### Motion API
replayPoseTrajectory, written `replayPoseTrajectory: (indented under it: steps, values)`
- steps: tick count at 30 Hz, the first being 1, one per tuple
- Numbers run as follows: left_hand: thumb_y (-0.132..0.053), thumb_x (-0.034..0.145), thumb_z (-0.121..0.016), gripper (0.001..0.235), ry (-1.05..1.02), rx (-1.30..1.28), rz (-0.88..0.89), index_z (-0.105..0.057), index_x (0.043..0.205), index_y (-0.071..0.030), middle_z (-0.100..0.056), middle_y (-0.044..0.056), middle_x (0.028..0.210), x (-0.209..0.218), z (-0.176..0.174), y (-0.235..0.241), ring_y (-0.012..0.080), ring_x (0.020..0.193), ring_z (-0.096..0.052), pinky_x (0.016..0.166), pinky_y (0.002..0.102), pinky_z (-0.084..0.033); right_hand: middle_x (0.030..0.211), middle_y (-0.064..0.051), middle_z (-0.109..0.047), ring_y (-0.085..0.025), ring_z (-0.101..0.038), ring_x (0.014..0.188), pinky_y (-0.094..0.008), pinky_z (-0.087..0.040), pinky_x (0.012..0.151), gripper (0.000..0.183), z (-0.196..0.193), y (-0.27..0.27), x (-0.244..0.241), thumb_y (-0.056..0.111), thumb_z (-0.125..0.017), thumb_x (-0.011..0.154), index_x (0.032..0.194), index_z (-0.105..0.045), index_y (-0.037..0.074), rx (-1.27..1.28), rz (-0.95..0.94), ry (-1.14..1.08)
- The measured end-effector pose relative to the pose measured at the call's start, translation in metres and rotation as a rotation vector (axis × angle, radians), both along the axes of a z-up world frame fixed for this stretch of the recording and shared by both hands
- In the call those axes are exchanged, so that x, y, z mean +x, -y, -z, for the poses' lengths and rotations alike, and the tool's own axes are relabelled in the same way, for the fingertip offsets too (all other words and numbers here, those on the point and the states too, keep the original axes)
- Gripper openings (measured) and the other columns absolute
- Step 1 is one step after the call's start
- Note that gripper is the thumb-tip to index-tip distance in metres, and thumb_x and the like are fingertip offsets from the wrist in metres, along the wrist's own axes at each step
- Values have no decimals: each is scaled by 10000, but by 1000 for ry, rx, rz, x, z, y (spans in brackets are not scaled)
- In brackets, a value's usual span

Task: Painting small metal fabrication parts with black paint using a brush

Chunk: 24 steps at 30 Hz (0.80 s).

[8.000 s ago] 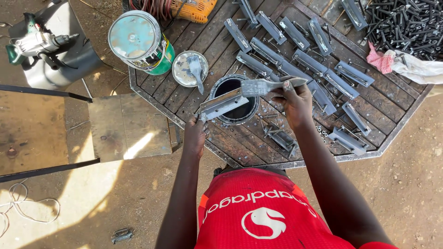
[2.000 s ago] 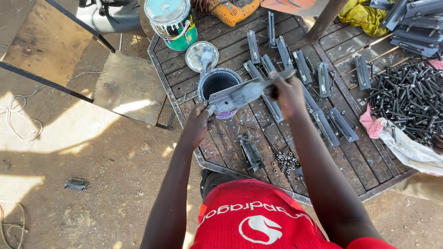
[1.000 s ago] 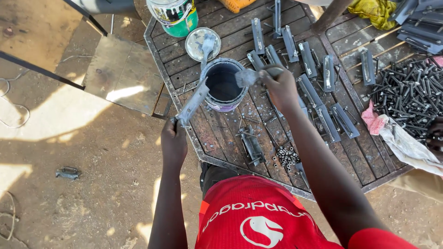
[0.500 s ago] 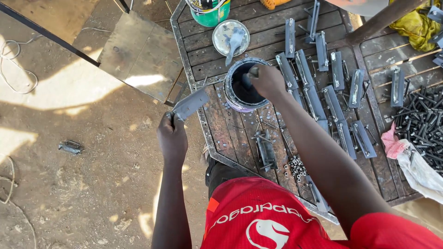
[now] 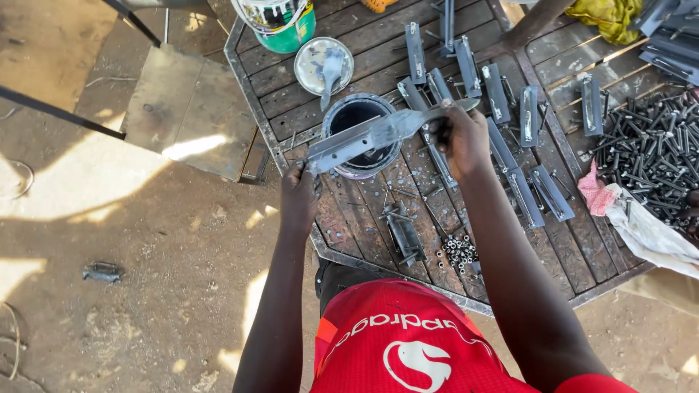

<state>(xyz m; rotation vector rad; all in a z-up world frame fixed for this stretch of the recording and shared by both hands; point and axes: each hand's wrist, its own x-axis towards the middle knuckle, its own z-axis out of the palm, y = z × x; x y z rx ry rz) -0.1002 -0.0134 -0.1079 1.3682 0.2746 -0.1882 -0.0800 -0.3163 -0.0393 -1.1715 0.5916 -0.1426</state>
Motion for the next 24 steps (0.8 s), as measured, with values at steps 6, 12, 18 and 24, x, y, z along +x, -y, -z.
replayPoseTrajectory:
  steps: [6,12,18,24]
  values:
    - [-184,1043,-553,211,-32,136,84,-687,1037,-21,-631,53,812,0,-25,33,60,720,-521,629,204,-459,657,-116,-674,-159,-659,504,-192,-402,373,157,-28,-32,-9,176,-695,934,972,-612,48,51,-90,2]
    - [-159,1039,-548,163,-21,2,37,-665,955,-81,-554,-22,733,1,-38,47,14,655,-474,599,177,-461,675,-97,-688,-163,-683,521,-197,-426,373,130,-11,-23,2,206,-726,923,929,-658,96,-36,-144,-8]
    - [-140,1034,-532,182,-6,27,12,-629,895,-74,-554,3,708,-2,-21,41,29,650,-483,578,177,-442,629,-82,-668,-156,-678,493,-186,-414,372,129,-24,-11,-3,226,-708,934,897,-637,125,-33,-143,-20]
    - [-150,1028,-548,138,-72,14,80,-669,1013,-86,-591,8,782,3,-11,46,97,721,-506,640,271,-455,748,-95,-692,-134,-615,490,-225,-418,375,171,-14,-17,9,158,-692,946,1027,-585,53,33,-235,17]
